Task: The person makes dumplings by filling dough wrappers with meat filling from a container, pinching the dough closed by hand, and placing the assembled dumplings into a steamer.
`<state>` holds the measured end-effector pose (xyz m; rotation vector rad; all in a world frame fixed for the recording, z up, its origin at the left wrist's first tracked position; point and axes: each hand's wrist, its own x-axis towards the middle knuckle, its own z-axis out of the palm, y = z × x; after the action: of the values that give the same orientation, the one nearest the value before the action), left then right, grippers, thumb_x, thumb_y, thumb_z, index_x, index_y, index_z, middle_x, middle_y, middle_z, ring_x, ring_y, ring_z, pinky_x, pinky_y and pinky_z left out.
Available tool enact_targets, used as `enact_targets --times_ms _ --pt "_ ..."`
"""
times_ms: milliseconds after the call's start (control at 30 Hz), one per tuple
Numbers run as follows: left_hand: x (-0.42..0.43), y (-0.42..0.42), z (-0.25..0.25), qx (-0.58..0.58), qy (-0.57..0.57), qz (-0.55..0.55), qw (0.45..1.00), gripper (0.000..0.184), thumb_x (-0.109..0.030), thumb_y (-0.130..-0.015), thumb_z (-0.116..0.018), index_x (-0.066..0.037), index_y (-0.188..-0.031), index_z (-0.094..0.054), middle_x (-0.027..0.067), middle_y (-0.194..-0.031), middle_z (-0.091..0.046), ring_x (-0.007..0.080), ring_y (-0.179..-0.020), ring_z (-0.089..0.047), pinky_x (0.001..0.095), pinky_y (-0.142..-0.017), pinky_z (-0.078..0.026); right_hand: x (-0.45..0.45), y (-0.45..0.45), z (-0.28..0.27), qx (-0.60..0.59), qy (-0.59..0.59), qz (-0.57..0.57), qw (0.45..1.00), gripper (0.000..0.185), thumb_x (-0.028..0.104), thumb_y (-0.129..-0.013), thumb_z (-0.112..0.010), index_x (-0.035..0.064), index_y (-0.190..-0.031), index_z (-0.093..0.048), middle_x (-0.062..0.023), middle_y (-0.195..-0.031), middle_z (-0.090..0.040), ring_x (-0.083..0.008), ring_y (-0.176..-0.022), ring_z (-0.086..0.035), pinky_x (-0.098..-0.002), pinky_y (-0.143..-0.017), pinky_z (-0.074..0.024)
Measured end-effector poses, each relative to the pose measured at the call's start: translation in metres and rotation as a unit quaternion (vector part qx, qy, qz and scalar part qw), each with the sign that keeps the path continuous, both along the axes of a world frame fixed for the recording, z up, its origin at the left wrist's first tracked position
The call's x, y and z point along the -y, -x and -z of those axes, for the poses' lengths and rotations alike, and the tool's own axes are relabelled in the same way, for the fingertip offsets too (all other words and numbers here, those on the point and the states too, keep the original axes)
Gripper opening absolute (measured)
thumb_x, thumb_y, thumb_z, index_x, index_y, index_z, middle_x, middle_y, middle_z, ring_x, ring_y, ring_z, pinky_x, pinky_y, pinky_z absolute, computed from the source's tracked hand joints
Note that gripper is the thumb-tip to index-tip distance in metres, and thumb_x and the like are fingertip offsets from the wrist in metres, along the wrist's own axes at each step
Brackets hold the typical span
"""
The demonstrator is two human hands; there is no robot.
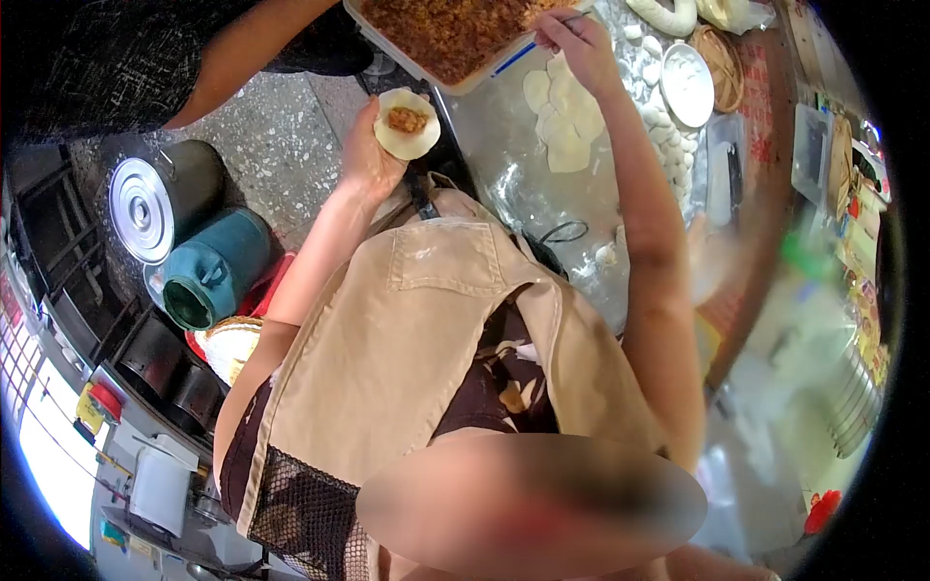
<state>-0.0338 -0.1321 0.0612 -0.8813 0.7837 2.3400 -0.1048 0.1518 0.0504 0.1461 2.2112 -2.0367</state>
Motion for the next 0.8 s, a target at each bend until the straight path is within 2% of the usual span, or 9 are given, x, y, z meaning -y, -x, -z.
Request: enact_targets --times_ms 67,200,267,400,500,600,667,700,800 --pt "0.0 0.0 0.003 -0.005 0.001 0.006 1.0 0.039 -0.027 -0.095 -0.034 0.005 -0.115 -0.044 0.0189 -0.114 -0.054 0.0278 -0.107 -0.054 0.0406 -0.093 -0.044 -0.016 0.004 0.007 -0.013 -0.047 -0.015 0.999 0.022 0.02 -0.089 -0.054 0.0002 -0.088 -0.064 -0.0022 -0.077 -0.062 -0.0081 -0.07 -0.056 -0.0215 -0.066 -0.0452" --pt "-0.002 0.001 -0.002 -0.009 0.013 0.021 1.0 0.04 -0.027 -0.095 -0.033 0.005 -0.116 -0.045 0.02 -0.115 -0.054 0.0276 -0.107 -0.054 0.0407 -0.092 -0.045 -0.026 0.013 0.015 0.008 -0.015 0.034 0.999 0.026 0.022 -0.09 -0.053 -0.0008 -0.085 -0.065 -0.0016 -0.07 -0.06 -0.0079 -0.062 -0.054 -0.0211 -0.06 -0.0435" --pt "-0.003 0.002 -0.003 -0.004 0.013 0.016 1.0 0.04 -0.027 -0.095 -0.033 0.005 -0.116 -0.045 0.0199 -0.114 -0.054 0.0275 -0.107 -0.054 0.0407 -0.092 -0.045 -0.027 0.016 0.003 0.047 -0.066 0.069 0.994 0.032 0.027 -0.088 -0.051 0.0015 -0.071 -0.062 -0.0051 -0.059 -0.057 -0.0119 -0.053 -0.052 -0.0247 -0.052 -0.0426" --pt "-0.008 0.004 -0.006 -0.012 0.03 0.018 0.999 0.04 -0.027 -0.096 -0.033 0.005 -0.118 -0.043 0.0189 -0.113 -0.054 0.0278 -0.106 -0.054 0.041 -0.092 -0.044 -0.037 0.025 0.013 0.079 -0.075 0.086 0.99 0.026 0.021 -0.086 -0.053 0.0017 -0.071 -0.061 -0.005 -0.06 -0.057 -0.0115 -0.051 -0.051 -0.0236 -0.05 -0.041" --pt "-0.017 0.011 -0.007 0.012 0.007 -0.012 1.0 0.037 -0.027 -0.094 -0.039 0.003 -0.114 -0.045 0.0158 -0.111 -0.055 0.0273 -0.105 -0.054 0.04 -0.092 -0.044 -0.035 0.025 0.004 0.083 0.004 0.124 0.989 0.025 0.02 -0.086 -0.053 0.0024 -0.069 -0.06 -0.0038 -0.059 -0.056 -0.0115 -0.051 -0.05 -0.024 -0.05 -0.0414" --pt "-0.031 0.021 -0.013 -0.034 -0.027 -0.007 0.999 0.04 -0.03 -0.095 -0.035 0.004 -0.115 -0.043 0.0176 -0.112 -0.053 0.0282 -0.105 -0.054 0.0417 -0.092 -0.044 -0.031 0.003 -0.027 0.057 0.093 0.147 0.983 0.025 0.019 -0.086 -0.053 0.0012 -0.071 -0.062 -0.0037 -0.058 -0.057 -0.0102 -0.049 -0.05 -0.0227 -0.047 -0.0404" --pt "-0.046 0.031 -0.018 -0.04 -0.04 -0.02 0.998 0.043 -0.032 -0.095 -0.032 0.004 -0.115 -0.043 0.0188 -0.113 -0.052 0.029 -0.105 -0.053 0.0426 -0.093 -0.043 0.001 -0.038 -0.077 -0.052 -0.028 0.185 0.981 0.027 0.022 -0.089 -0.052 -0.0018 -0.082 -0.065 -0.0039 -0.065 -0.06 -0.0098 -0.058 -0.054 -0.0219 -0.055 -0.0431" --pt "-0.053 0.035 -0.023 -0.044 -0.054 -0.033 0.997 0.046 -0.034 -0.096 -0.028 0.004 -0.115 -0.043 0.02 -0.114 -0.051 0.0298 -0.106 -0.053 0.0435 -0.093 -0.042 0.018 -0.061 -0.091 -0.105 -0.073 0.193 0.973 0.025 0.019 -0.087 -0.052 -0.0021 -0.081 -0.065 -0.0051 -0.064 -0.06 -0.0109 -0.057 -0.055 -0.0228 -0.055 -0.0439" --pt "-0.071 0.041 -0.038 -0.066 -0.117 0.003 0.991 0.051 -0.037 -0.096 -0.023 0.005 -0.116 -0.042 0.021 -0.117 -0.049 0.0311 -0.108 -0.05 0.0443 -0.095 -0.04 0.068 -0.124 -0.111 -0.266 -0.234 0.238 0.905 0.012 0.006 -0.082 -0.055 -0.0018 -0.084 -0.064 -0.0088 -0.07 -0.062 -0.0148 -0.059 -0.058 -0.0257 -0.058 -0.0469"
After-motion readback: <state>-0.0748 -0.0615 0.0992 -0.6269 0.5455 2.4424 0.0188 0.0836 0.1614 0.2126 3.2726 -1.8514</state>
